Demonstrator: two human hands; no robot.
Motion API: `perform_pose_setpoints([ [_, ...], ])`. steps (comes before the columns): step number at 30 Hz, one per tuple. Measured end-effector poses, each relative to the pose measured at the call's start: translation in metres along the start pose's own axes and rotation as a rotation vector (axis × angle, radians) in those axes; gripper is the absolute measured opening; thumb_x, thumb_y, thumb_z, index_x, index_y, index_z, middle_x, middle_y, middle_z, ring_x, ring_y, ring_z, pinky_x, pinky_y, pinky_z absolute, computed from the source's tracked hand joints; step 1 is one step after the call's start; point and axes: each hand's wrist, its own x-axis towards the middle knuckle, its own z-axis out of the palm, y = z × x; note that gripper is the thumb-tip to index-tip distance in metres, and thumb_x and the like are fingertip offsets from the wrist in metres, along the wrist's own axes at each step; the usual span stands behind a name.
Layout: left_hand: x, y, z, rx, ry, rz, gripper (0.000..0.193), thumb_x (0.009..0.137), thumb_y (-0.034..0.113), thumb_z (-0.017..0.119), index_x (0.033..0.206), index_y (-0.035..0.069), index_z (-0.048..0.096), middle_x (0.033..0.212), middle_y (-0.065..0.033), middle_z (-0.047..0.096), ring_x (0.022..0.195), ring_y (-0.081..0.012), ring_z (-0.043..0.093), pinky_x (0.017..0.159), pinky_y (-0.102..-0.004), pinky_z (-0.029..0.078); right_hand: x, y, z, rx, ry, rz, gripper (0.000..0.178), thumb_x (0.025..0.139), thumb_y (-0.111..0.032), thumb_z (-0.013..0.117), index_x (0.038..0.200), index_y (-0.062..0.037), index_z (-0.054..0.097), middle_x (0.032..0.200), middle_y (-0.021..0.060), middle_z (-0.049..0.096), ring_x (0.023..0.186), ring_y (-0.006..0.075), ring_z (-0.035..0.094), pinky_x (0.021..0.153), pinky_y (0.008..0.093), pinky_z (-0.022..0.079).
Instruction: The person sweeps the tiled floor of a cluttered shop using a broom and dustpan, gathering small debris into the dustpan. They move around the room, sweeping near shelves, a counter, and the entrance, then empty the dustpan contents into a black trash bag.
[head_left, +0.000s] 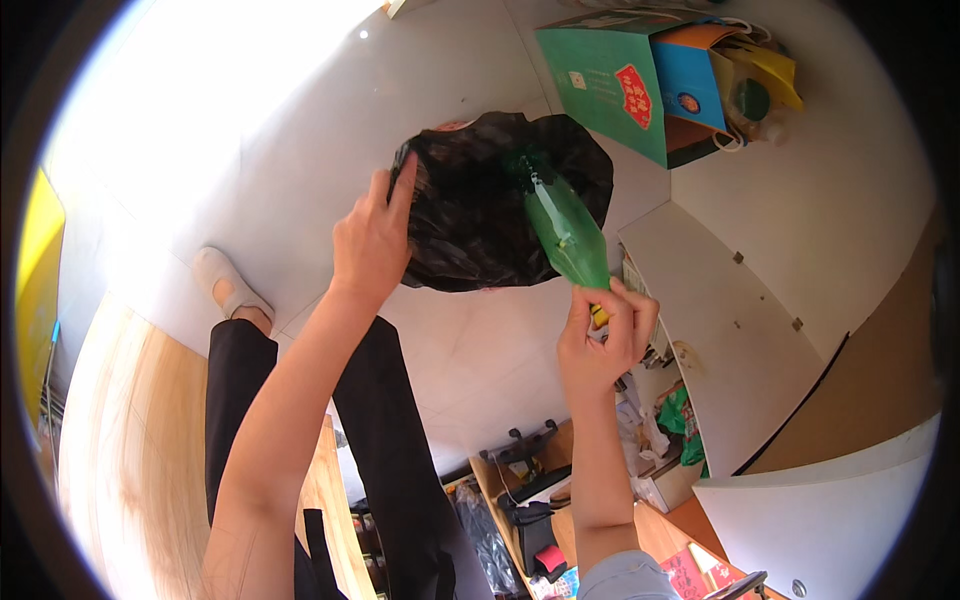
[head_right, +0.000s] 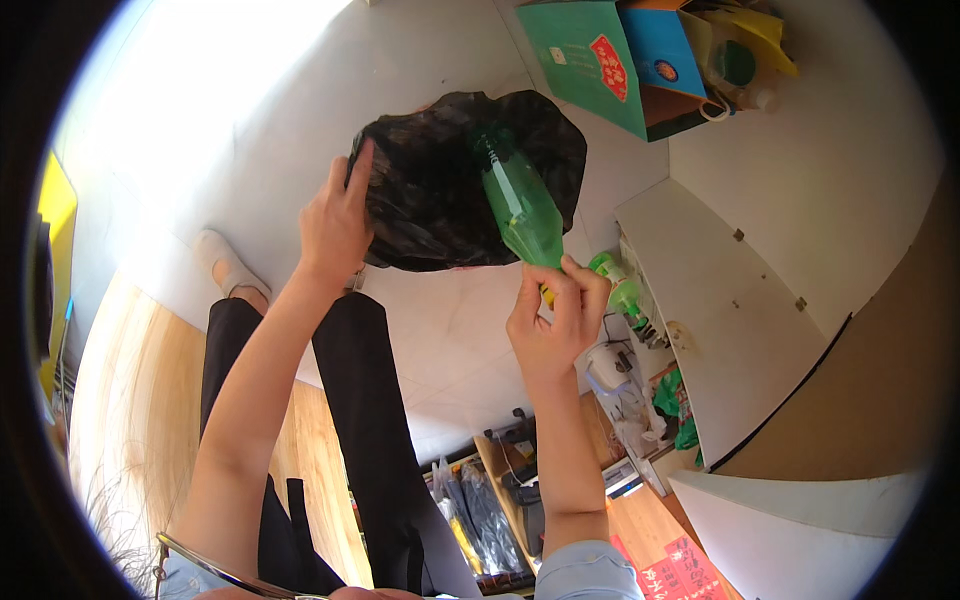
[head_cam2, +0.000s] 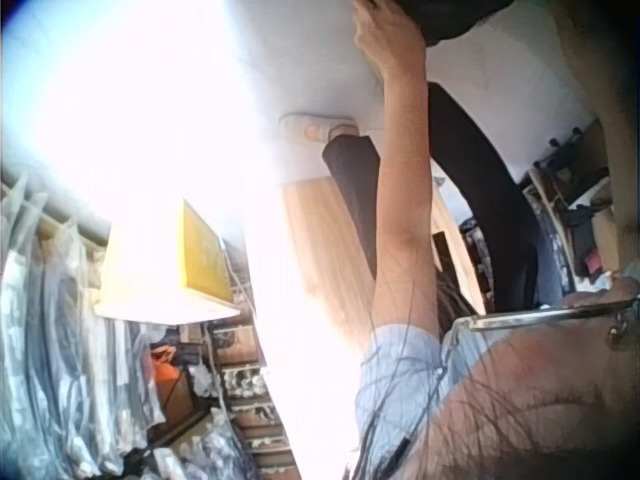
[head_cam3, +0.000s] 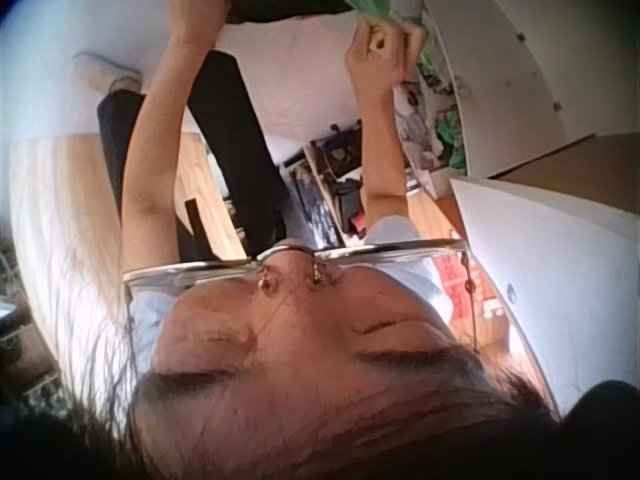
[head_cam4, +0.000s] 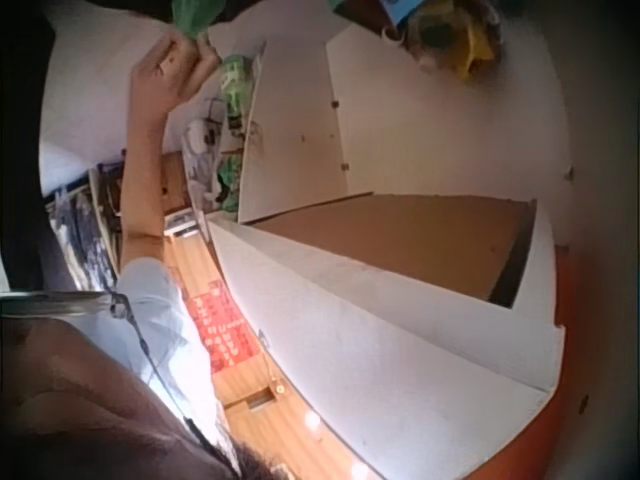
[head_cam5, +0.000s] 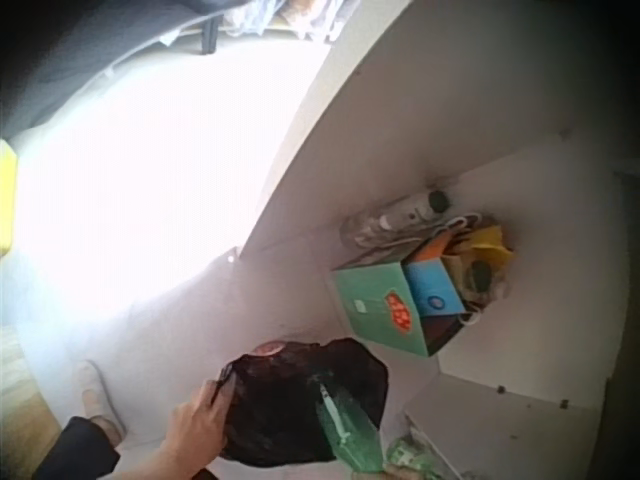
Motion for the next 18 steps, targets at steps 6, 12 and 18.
perform_pose_setpoints([
  [6, 0.04, -0.026, 0.028, 0.024, -0.3, -0.066, 0.086, 0.068, 0.0, 0.063, 0.144, 0.024, 0.033, 0.107, -0.0136, 0.051, 0.076, -0.032, 0.062, 0.063, -0.0395, 0.052, 0.006, 0.016, -0.005, 0.106, 0.076, 0.102, 0.013, 0.078, 0.0, 0.071, 0.086, -0.0042, 0.061, 0.093, 0.0086, 0.053, 0.078, 0.0191, 0.053, 0.063, 0.027, 0.045],
  [12, 0.038, -0.044, 0.054, -0.212, -0.492, -0.093, 0.079, 0.074, 0.003, 0.059, 0.144, 0.03, 0.034, 0.12, -0.0142, 0.048, 0.098, -0.0334, 0.06, 0.084, -0.0403, 0.05, -0.004, 0.041, -0.019, 0.355, 0.178, 0.47, 0.015, 0.082, -0.003, 0.07, 0.09, -0.0045, 0.057, 0.091, 0.0031, 0.047, 0.078, 0.0106, 0.049, 0.062, 0.0245, 0.043],
  [18, -0.013, -0.068, 0.091, -0.433, -0.29, -0.115, 0.07, 0.083, 0.006, 0.058, 0.144, 0.029, 0.033, 0.133, -0.0173, 0.038, 0.11, -0.0344, 0.053, 0.093, -0.0409, 0.045, -0.035, 0.063, -0.04, 0.419, 0.243, 0.871, 0.015, 0.081, -0.002, 0.07, 0.088, -0.0047, 0.057, 0.088, 0.0027, 0.049, 0.076, 0.0113, 0.049, 0.063, 0.0274, 0.045],
])
